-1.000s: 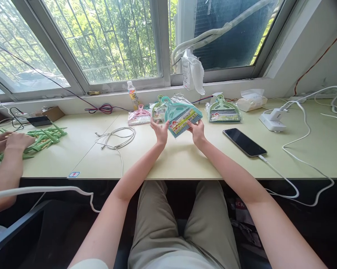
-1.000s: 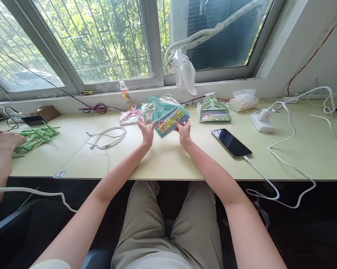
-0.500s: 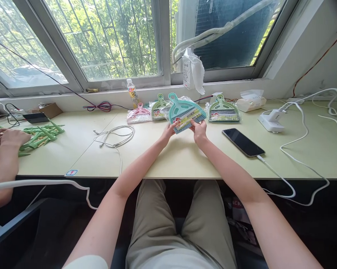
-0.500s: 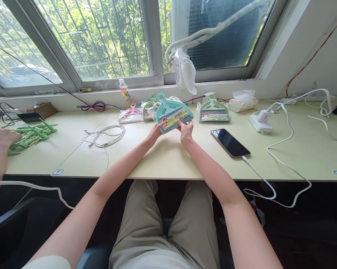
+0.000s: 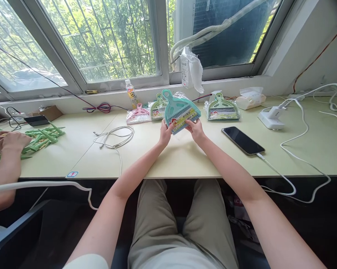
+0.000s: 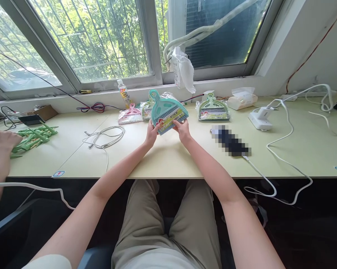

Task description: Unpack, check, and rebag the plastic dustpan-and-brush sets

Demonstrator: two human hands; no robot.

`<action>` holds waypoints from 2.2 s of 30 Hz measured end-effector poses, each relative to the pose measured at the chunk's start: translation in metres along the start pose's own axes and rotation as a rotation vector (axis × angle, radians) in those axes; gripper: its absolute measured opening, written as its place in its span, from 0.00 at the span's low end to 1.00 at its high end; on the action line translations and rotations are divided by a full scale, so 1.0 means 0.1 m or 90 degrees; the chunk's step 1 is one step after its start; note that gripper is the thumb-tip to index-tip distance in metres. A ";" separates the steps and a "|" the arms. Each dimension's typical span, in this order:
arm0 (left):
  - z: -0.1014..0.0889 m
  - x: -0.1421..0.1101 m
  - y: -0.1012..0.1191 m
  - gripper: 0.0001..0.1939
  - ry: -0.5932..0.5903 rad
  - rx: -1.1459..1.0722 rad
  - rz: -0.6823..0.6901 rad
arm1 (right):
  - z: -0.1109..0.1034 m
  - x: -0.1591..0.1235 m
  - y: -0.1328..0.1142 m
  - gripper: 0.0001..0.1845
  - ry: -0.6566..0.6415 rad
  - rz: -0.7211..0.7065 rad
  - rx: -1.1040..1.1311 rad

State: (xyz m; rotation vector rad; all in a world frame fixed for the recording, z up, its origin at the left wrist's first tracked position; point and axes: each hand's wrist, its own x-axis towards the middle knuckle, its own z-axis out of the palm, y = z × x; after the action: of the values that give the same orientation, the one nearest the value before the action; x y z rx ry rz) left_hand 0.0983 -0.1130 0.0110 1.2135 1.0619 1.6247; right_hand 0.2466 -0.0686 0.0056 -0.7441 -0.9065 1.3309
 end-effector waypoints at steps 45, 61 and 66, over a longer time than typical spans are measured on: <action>-0.54 0.35 0.25 0.22 -0.012 -0.090 -0.205 | -0.59 0.31 -0.22 0.30 0.047 -0.192 -0.641; -1.11 0.42 0.35 0.17 -0.194 -0.007 -0.356 | -0.21 0.09 -0.21 0.16 -0.265 -0.538 -0.712; -1.27 0.45 0.31 0.09 -0.185 0.005 -0.363 | -0.12 0.05 -0.22 0.18 -0.380 -0.522 -0.715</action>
State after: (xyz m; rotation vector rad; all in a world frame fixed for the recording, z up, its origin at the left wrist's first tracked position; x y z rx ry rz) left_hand -0.0383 -0.0985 0.0306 0.9922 1.0972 0.9780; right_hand 0.2678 -0.0658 0.0200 -0.6407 -2.2149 0.1870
